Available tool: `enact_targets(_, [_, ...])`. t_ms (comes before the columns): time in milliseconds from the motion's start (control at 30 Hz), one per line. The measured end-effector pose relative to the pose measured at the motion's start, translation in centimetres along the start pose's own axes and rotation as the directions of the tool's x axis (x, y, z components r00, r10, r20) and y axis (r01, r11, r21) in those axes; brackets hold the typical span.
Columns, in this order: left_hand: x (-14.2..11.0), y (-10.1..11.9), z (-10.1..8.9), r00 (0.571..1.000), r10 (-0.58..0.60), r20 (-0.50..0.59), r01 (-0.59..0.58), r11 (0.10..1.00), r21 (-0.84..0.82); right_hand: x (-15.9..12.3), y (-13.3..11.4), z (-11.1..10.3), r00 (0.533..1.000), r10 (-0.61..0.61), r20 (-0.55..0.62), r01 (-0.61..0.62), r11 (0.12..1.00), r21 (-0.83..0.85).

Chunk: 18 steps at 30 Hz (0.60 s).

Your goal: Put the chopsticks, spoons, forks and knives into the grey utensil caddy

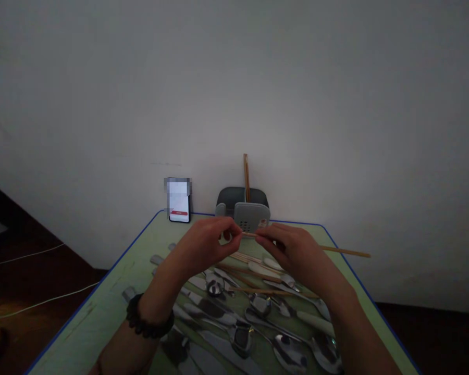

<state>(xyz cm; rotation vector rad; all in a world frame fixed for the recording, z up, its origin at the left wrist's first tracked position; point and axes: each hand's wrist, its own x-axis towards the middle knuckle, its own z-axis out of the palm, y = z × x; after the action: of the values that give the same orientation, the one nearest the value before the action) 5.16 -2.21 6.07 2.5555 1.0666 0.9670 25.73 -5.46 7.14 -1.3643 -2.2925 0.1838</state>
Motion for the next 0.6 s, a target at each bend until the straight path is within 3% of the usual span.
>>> enact_targets(233, [-0.2,0.0,-0.3,0.998,0.048,0.037,-0.047,0.998,-0.032,0.0,0.0,0.4,0.999,-0.034,-0.023,0.035,0.999,0.013])
enact_targets(600, [-0.1,-1.2,-0.9,0.996,-0.087,0.009,0.087,0.996,0.025,-0.2,1.2,0.2,0.998,0.023,-0.060,-0.023,1.000,0.001])
